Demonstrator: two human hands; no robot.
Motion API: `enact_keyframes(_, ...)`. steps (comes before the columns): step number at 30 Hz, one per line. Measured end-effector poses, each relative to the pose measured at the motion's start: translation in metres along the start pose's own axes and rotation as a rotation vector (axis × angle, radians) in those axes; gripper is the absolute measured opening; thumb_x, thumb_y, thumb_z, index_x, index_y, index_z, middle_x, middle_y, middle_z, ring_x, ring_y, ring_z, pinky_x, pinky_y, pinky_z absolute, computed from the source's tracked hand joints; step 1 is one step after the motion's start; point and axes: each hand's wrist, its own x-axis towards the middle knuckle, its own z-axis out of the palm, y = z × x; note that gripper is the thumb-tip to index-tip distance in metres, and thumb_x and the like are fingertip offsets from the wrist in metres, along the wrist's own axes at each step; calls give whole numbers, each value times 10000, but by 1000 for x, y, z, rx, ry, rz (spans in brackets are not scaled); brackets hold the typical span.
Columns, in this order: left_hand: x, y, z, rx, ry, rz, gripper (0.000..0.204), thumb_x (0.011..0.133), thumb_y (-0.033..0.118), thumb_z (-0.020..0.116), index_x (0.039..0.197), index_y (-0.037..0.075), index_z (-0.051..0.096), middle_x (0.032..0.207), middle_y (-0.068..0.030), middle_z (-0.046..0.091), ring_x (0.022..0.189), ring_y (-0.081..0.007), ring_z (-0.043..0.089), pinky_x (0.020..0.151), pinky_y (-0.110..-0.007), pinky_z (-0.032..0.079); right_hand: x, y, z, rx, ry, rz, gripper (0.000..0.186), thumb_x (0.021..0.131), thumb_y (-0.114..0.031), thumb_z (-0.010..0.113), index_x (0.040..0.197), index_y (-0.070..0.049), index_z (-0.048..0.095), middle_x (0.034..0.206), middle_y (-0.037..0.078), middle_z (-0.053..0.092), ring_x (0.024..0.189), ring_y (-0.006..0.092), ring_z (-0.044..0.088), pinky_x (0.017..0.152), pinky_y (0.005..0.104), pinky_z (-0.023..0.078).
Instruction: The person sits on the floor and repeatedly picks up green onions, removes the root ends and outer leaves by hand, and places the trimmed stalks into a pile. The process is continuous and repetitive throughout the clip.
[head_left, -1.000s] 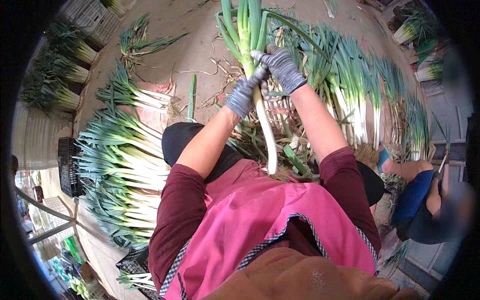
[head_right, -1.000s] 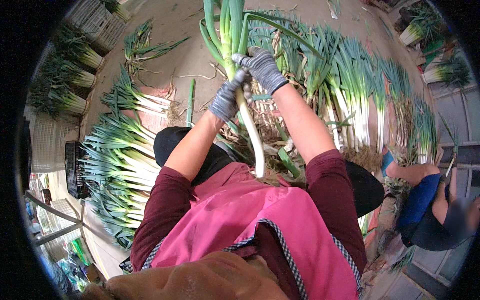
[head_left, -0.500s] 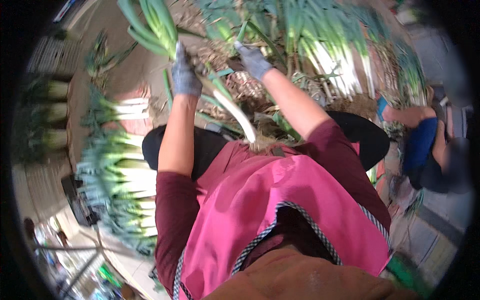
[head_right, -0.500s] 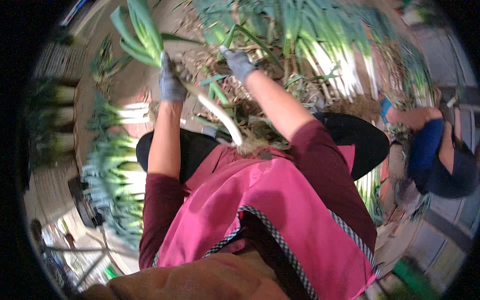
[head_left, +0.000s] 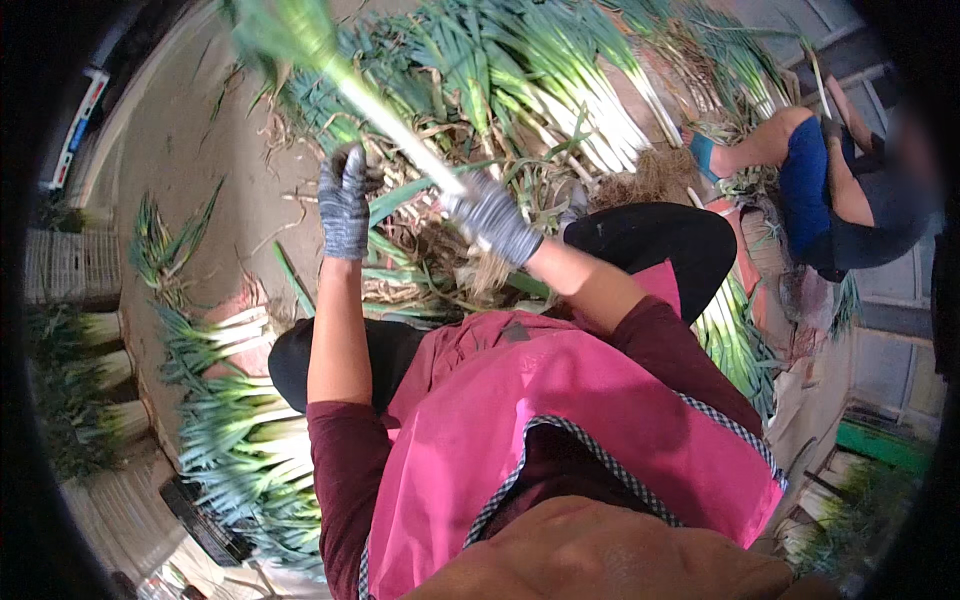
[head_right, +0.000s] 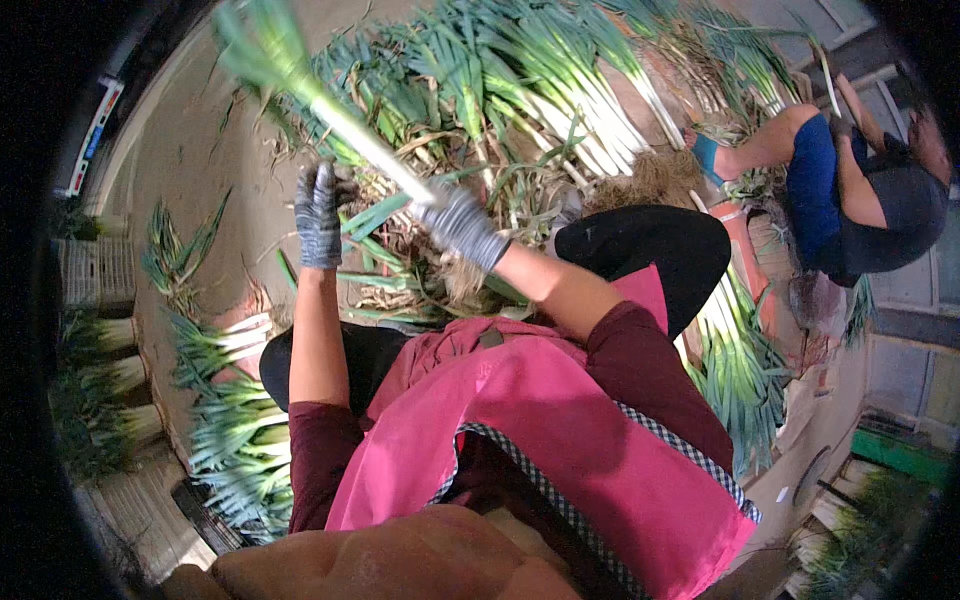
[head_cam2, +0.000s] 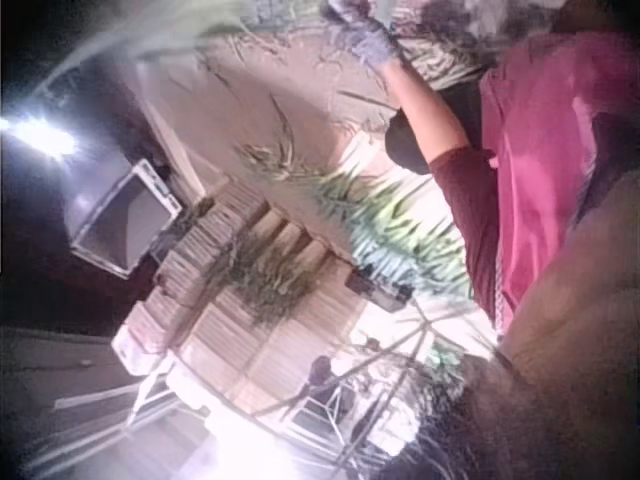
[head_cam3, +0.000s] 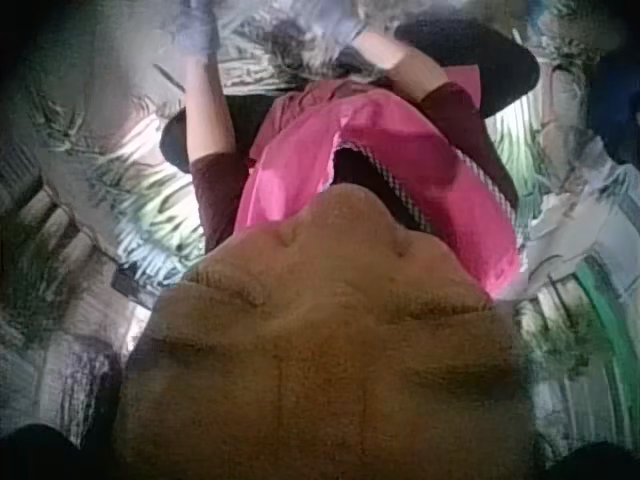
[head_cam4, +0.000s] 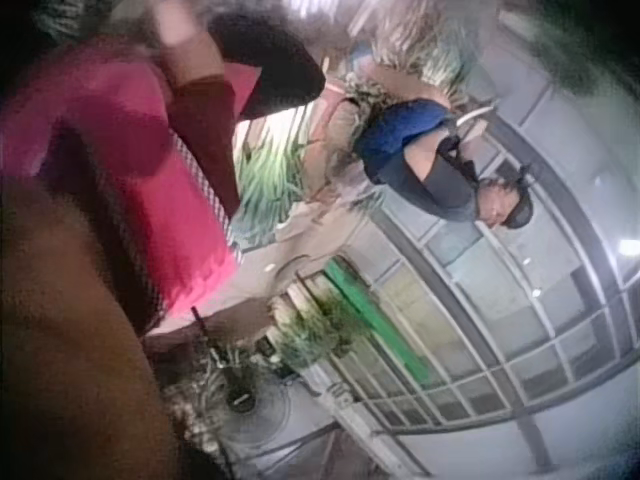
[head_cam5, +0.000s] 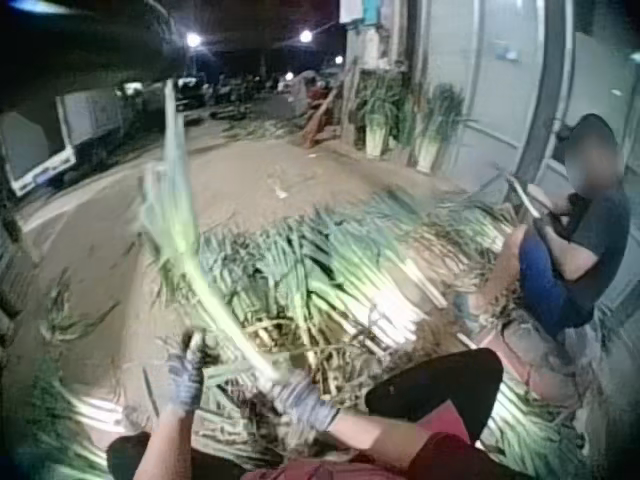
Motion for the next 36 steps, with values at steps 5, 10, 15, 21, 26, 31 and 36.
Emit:
enact_keyframes(5, -1, -7, 9, 124, -152, -116, 351, 833, 317, 505, 1019, 19, 493, 727, -46, 548, 605, -105, 537, 537, -223, 435, 51, -11, -137, 95, 279, 112, 329, 739, -237, 625, 970, -26, 523, 596, 5, 519, 453, 108, 476, 366, 225, 391)
enact_keyframes(10, -13, -20, 0, 150, -313, -221, 311, 840, 278, 500, 1003, 13, 490, 768, -56, 562, 621, -107, 521, 572, -226, 434, 77, 113, -292, 166, 390, 185, 463, 772, -304, 568, 1124, -22, 463, 1004, 124, 558, 878, 170, 525, 739, 311, 431)
enact_keyframes(15, -30, -18, -6, 217, -380, -356, 267, 823, 226, 539, 983, 20, 480, 771, -41, 536, 632, -91, 494, 573, -214, 429, 52, 230, -338, -498, 615, 641, 395, 796, -302, 497, 1096, -45, 492, 1099, 100, 513, 946, 207, 514, 763, 365, 417)
enact_keyframes(21, -36, -29, -10, 441, -503, -343, 283, 827, 202, 531, 1022, 0, 492, 852, -60, 551, 735, -108, 519, 655, -243, 453, 88, 234, -315, -1236, 676, 738, 261, 772, -280, 506, 915, -86, 607, 878, 79, 597, 766, 212, 585, 603, 354, 472)
enact_keyframes(26, -40, -34, 2, 611, -688, -260, 296, 801, 198, 569, 1006, -8, 509, 868, -104, 595, 801, -163, 563, 723, -286, 441, 123, 152, -167, -1145, 197, 402, 715, 702, -564, 488, 1193, -49, 411, 1146, 178, 480, 1059, 277, 459, 908, 344, 333)
enact_keyframes(31, -45, -13, 10, 952, -835, -182, 455, 767, 371, 568, 1042, 14, 507, 908, -175, 584, 869, -271, 569, 736, -342, 444, 97, 182, 1, -1157, -51, -28, 762, 701, -602, 433, 1211, -38, 378, 1204, 244, 356, 1124, 337, 363, 930, 376, 313)
enact_keyframes(36, -51, -21, -3, 1156, -913, 9, 401, 760, 353, 571, 988, 25, 531, 884, -159, 588, 817, -303, 566, 695, -356, 449, 6, 209, 111, -1375, -514, -138, 388, 794, -168, 421, 1173, -94, 459, 1288, 200, 313, 1137, 361, 352, 938, 426, 291)
